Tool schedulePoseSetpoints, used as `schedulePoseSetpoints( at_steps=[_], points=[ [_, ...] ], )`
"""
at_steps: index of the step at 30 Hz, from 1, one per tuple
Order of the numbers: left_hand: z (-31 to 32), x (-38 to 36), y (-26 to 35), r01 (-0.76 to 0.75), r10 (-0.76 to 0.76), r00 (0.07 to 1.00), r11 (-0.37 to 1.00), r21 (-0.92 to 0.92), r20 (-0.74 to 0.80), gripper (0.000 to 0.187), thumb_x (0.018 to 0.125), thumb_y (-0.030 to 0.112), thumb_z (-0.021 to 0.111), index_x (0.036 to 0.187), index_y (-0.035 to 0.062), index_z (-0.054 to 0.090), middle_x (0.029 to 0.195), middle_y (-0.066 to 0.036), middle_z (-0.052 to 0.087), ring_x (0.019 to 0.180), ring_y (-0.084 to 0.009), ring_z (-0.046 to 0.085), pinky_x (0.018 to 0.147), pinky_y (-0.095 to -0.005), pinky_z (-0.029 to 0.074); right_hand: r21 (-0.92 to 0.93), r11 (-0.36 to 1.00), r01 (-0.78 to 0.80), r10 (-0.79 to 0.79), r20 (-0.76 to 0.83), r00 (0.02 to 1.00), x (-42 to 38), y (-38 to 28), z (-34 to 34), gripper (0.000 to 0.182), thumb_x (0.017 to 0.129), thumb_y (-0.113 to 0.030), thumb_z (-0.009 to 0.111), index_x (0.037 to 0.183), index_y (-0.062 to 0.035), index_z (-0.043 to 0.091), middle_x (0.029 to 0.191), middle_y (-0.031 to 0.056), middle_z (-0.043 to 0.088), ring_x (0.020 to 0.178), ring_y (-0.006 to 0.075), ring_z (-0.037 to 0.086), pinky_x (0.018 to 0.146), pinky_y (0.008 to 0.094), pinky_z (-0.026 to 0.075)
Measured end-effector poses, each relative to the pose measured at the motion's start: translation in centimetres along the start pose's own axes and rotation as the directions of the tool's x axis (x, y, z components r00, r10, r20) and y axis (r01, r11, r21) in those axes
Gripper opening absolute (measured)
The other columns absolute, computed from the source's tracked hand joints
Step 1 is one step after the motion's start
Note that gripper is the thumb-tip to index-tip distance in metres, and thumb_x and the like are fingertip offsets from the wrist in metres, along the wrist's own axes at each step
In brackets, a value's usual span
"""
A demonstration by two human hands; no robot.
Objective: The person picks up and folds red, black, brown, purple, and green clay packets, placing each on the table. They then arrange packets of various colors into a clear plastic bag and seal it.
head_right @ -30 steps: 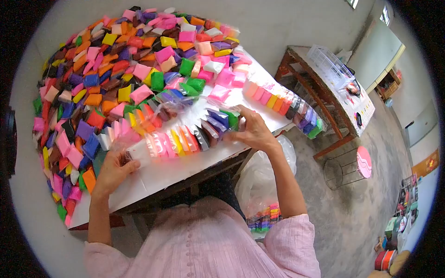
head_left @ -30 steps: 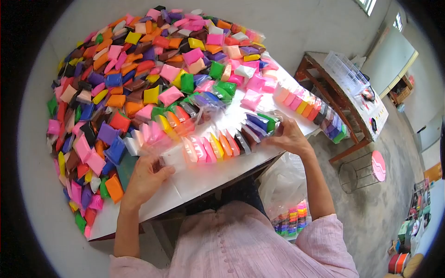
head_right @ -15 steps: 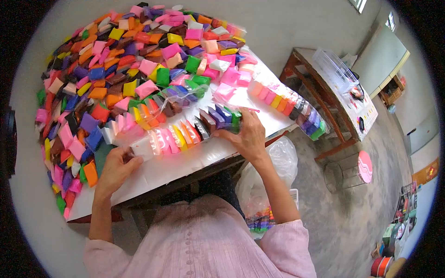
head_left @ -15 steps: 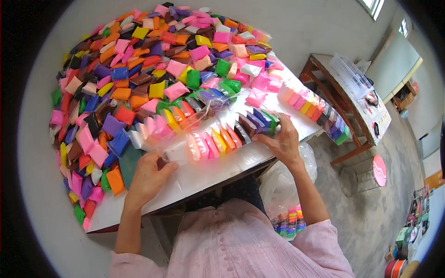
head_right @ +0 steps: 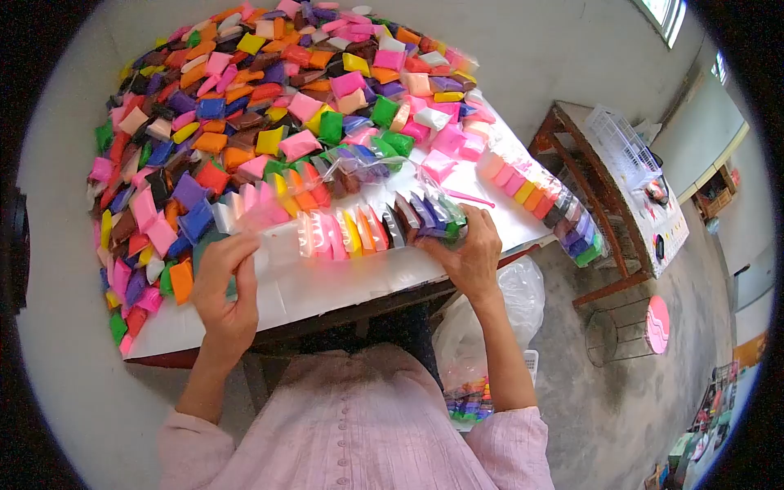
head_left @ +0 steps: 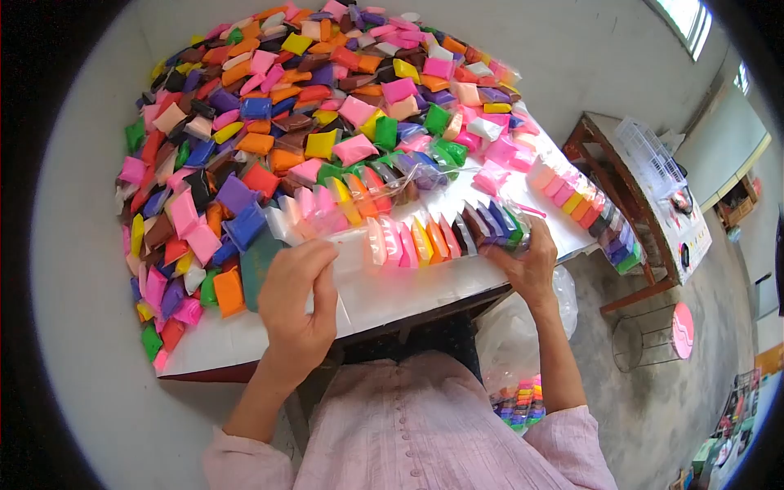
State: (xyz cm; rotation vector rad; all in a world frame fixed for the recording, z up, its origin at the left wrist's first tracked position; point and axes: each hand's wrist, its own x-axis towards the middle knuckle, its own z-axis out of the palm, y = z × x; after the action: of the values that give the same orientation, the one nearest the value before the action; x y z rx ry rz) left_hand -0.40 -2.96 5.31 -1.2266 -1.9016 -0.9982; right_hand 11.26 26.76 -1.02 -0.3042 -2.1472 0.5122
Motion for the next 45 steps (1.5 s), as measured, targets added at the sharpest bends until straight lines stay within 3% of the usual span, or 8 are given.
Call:
schedulePoseSetpoints(
  at_steps=[5,11,14,20,32,38,41,45],
  points=[
    [1.0,1.8,-0.5,-0.127,0.034,0.968,0.922,0.365,0.249,0.022,0.072,0.000,0.063,0.093,0.0012,0.061,0.091,-0.011,0.060,0.082,-0.0298,0.061,0.068,-0.0389,0.047,-0.004,1.000,0.011,-0.011,0.010,1.000,0.0,0.1,-0.1,0.059,0.061,-0.028,0.088,0.105,0.0016,0.061,0.091,0.0167,0.063,0.085,0.0345,0.061,0.075,0.0419,0.049],
    [1.8,2.1,-0.2,-0.126,-0.109,0.887,0.877,0.463,0.448,0.019,0.077,0.001,0.059,0.096,0.0012,0.060,0.094,-0.014,0.060,0.088,-0.0290,0.063,0.069,-0.0391,0.050,-0.017,0.999,0.045,-0.045,-0.001,0.999,-0.1,0.5,0.0,0.059,0.061,-0.027,0.087,0.105,0.0021,0.061,0.090,0.0170,0.062,0.083,0.0346,0.060,0.073,0.0420,0.048],
    [2.4,2.5,-0.4,-0.156,-0.052,0.919,0.862,0.483,0.391,0.010,0.078,0.004,0.061,0.088,0.0014,0.061,0.091,-0.014,0.059,0.086,-0.0292,0.063,0.069,-0.0402,0.051,-0.019,0.998,0.062,-0.062,-0.006,0.998,-0.1,0.6,0.0,0.059,0.060,-0.027,0.087,0.105,0.0018,0.061,0.089,0.0169,0.062,0.082,0.0347,0.060,0.072,0.0422,0.048],
    [2.3,3.4,0.0,-0.079,-0.247,0.830,0.836,0.543,0.500,0.016,0.078,0.015,0.069,0.080,-0.0003,0.065,0.093,-0.016,0.060,0.084,-0.0316,0.064,0.069,-0.0431,0.052,-0.016,0.996,0.083,-0.083,-0.010,0.997,-0.1,0.7,0.0,0.057,0.060,-0.027,0.086,0.104,0.0004,0.061,0.086,0.0164,0.061,0.082,0.0348,0.060,0.072,0.0427,0.048],
    [3.8,5.1,1.0,0.071,-0.486,0.754,0.729,0.680,0.442,0.028,0.086,0.025,0.056,0.077,0.0026,0.070,0.079,-0.017,0.069,0.073,-0.0327,0.070,0.063,-0.0446,0.055,-0.020,0.996,0.084,-0.084,-0.003,0.996,-0.1,0.5,-0.2,0.060,0.060,-0.028,0.087,0.105,0.0020,0.060,0.091,0.0169,0.063,0.084,0.0357,0.060,0.075,0.0431,0.048],
    [3.5,4.3,-0.3,0.249,-0.427,0.846,0.845,0.473,0.319,0.030,0.090,0.025,0.058,0.080,-0.0009,0.067,0.068,-0.020,0.064,0.066,-0.0370,0.064,0.063,-0.0456,0.048,-0.018,0.995,0.100,-0.100,-0.014,0.995,0.0,0.6,-0.2,0.060,0.060,-0.029,0.087,0.103,0.0027,0.061,0.090,0.0168,0.064,0.085,0.0354,0.060,0.075,0.0430,0.048],
    [2.3,4.9,0.4,0.324,-0.468,0.779,0.870,0.372,0.417,0.026,0.092,0.020,0.056,0.088,-0.0023,0.069,0.063,-0.017,0.061,0.058,-0.0294,0.061,0.059,-0.0401,0.046,-0.009,0.995,0.097,-0.097,-0.015,0.995,0.0,0.7,-0.2,0.061,0.060,-0.029,0.087,0.104,0.0028,0.061,0.090,0.0166,0.064,0.084,0.0352,0.061,0.075,0.0431,0.049],
    [1.1,3.3,0.5,0.342,-0.400,0.819,0.916,0.209,0.412,0.023,0.091,0.014,0.056,0.100,-0.0026,0.069,0.059,-0.010,0.054,0.054,-0.0159,0.053,0.054,-0.0318,0.042,-0.008,0.996,0.084,-0.084,-0.001,0.996,0.1,0.6,-0.3,0.061,0.060,-0.029,0.087,0.104,0.0027,0.061,0.090,0.0167,0.064,0.084,0.0350,0.061,0.074,0.0429,0.049]
  ],
)
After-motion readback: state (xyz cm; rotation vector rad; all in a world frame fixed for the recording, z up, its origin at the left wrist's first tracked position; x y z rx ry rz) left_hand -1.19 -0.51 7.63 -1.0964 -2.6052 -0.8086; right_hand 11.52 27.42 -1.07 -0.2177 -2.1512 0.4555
